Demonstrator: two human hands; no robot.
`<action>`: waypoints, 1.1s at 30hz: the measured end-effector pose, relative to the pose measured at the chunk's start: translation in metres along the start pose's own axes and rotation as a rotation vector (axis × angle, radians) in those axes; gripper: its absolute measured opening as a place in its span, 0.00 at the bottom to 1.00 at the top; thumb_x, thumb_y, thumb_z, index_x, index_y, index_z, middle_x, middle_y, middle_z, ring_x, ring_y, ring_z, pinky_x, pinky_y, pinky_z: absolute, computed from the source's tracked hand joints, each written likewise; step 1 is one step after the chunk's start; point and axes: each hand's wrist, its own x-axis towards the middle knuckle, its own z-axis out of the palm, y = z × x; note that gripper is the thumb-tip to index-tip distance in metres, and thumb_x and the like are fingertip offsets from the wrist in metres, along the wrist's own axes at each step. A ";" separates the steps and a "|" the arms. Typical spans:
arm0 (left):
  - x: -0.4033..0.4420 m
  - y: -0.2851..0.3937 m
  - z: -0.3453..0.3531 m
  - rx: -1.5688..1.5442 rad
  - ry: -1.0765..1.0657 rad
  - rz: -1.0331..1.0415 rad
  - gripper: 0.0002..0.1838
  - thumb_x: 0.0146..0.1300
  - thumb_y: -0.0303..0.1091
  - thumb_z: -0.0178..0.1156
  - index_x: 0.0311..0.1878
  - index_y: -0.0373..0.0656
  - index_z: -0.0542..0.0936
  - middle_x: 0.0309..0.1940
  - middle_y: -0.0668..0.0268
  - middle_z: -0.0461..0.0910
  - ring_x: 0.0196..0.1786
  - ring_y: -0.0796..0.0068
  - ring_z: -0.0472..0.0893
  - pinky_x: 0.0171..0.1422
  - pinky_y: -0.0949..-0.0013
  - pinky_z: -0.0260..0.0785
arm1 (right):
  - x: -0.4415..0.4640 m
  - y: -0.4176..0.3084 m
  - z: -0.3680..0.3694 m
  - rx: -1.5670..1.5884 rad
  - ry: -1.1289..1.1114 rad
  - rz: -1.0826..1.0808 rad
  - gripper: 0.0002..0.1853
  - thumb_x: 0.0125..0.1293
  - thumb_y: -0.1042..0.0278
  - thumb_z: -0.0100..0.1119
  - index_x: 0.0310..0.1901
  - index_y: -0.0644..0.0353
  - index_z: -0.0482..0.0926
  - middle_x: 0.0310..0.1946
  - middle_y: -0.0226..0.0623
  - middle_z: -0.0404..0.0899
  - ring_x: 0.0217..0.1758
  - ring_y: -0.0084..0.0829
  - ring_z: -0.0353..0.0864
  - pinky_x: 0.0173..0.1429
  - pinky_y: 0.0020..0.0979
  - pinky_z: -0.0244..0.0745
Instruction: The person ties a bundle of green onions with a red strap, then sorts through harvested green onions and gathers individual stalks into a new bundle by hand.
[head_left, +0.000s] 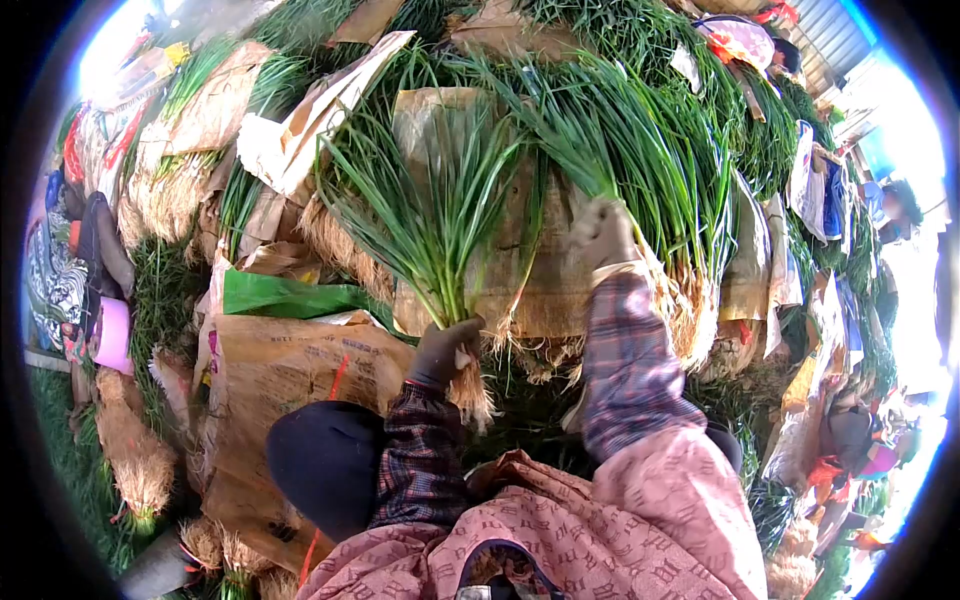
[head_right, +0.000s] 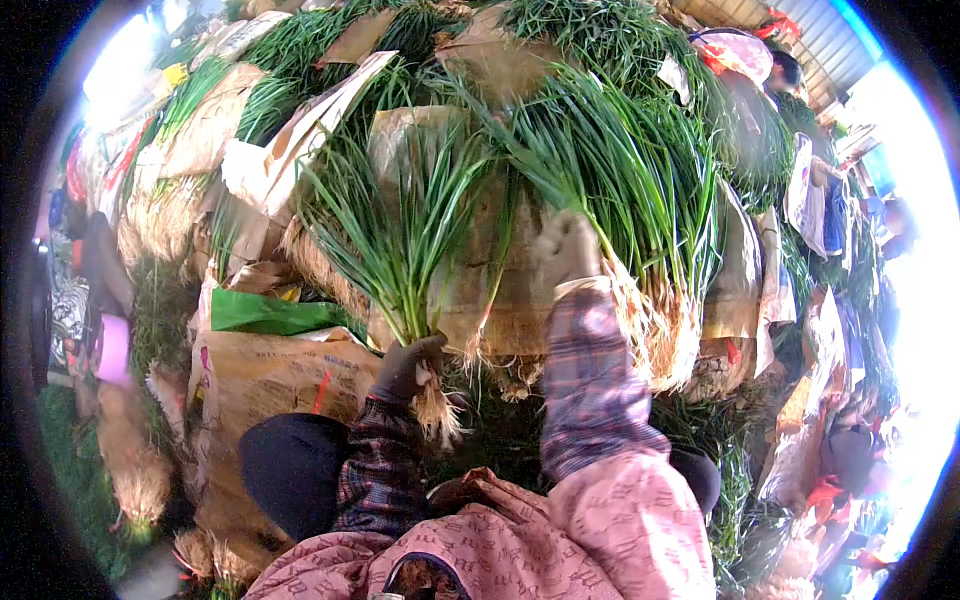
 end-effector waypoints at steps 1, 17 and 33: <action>0.002 0.002 0.001 -0.166 0.083 -0.130 0.12 0.60 0.34 0.59 0.44 0.37 0.78 0.30 0.64 0.78 0.33 0.73 0.79 0.38 0.70 0.71 | -0.002 -0.019 -0.001 0.042 -0.088 -0.061 0.09 0.64 0.68 0.43 0.40 0.61 0.73 0.20 0.27 0.70 0.21 0.23 0.69 0.21 0.24 0.65; 0.041 0.028 0.043 -0.669 0.277 -0.555 0.14 0.56 0.32 0.61 0.43 0.33 0.79 0.30 0.63 0.80 0.29 0.74 0.79 0.34 0.72 0.71 | -0.039 0.052 0.091 -0.685 0.336 0.212 0.09 0.69 0.65 0.45 0.39 0.57 0.74 0.18 0.24 0.64 0.17 0.19 0.61 0.20 0.21 0.56; 0.004 0.052 0.047 -0.290 0.147 -0.287 0.10 0.60 0.31 0.55 0.38 0.34 0.80 0.29 0.62 0.81 0.30 0.74 0.80 0.37 0.72 0.72 | -0.045 0.074 0.105 -2.173 0.068 0.281 0.16 0.60 0.55 0.52 0.37 0.59 0.83 0.36 0.44 0.83 0.39 0.40 0.83 0.44 0.38 0.77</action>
